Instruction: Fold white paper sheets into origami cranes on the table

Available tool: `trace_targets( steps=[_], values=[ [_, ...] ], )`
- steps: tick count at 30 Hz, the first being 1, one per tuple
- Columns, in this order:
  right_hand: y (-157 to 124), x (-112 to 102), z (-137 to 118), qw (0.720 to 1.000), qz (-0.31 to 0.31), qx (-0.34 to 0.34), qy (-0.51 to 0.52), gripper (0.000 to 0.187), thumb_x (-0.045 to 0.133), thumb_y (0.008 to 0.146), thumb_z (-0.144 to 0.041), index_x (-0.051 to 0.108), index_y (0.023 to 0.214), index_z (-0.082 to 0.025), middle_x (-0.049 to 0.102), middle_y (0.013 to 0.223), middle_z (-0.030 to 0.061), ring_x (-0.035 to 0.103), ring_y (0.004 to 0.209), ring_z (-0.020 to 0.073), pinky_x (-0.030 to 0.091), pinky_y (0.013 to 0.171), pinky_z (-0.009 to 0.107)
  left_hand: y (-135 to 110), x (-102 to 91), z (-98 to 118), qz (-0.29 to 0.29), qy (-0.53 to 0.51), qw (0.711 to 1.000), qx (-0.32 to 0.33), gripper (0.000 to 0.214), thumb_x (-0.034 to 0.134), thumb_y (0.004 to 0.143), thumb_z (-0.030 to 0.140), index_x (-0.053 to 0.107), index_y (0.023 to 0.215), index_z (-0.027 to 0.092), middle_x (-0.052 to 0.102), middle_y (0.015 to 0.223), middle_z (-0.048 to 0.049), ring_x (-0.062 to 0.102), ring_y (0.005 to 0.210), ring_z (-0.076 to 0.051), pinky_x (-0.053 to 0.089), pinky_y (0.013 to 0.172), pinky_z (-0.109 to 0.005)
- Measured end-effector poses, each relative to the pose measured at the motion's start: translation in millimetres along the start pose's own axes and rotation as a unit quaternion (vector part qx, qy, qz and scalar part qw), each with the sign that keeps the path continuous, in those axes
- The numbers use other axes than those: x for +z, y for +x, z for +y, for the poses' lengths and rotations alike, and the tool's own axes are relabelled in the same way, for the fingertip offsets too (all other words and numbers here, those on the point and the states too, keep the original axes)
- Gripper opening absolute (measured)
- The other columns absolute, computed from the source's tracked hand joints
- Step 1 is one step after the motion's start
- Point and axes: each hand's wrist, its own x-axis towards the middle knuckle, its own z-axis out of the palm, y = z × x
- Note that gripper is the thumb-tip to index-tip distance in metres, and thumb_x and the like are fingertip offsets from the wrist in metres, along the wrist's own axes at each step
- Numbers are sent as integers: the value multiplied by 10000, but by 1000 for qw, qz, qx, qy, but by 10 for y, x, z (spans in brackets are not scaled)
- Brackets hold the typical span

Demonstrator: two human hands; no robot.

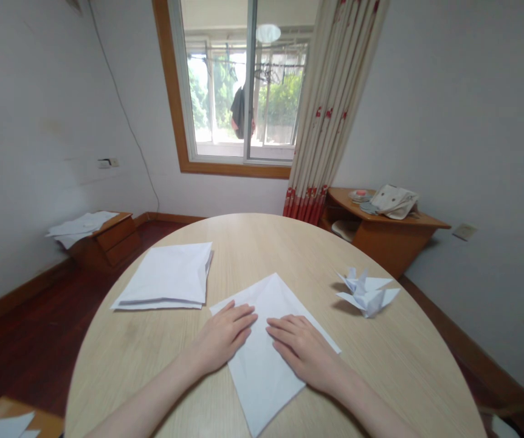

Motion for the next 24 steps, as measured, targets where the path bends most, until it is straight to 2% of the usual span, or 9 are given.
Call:
trace_targets(
  steps=[6,13,18,21,24],
  values=[
    [-17,-26,36,1000,2,14,-5,304,480,908,-191,640,1164,-220,660,1201,54,597,1055,214,463,912,405,5,-82,71,-11,15,1000,16,307,443,945,172,594,1204,237,626,1246,-56,570,1164,-187,323,1099,-478],
    [-33,-58,81,1000,-9,26,-4,308,474,931,-269,634,1186,-206,636,1241,88,589,1121,228,437,968,430,15,-157,136,-4,1,1000,25,296,439,941,167,616,1165,245,671,1167,-42,625,1065,-168,297,1113,-474],
    [-25,-146,43,997,-64,43,-9,393,518,917,-367,583,1260,-186,567,1326,117,524,1219,244,349,1059,491,19,-172,153,4,-6,999,38,292,437,932,157,625,1141,233,692,1126,-32,649,1016,-173,295,1117,-480],
    [-26,-188,43,996,-82,46,-10,472,566,879,-440,560,1291,-209,522,1370,114,480,1262,267,307,1084,522,14,-182,166,20,-14,998,57,299,424,927,157,625,1137,225,714,1074,-32,671,961,-171,302,1115,-479],
    [-45,-174,86,995,-83,45,-25,466,582,874,-382,534,1317,-244,484,1407,91,436,1300,268,296,1093,525,8,-202,191,29,-22,997,69,307,427,916,159,615,1153,211,725,1036,-37,686,911,-172,334,1098,-473]
  ],
)
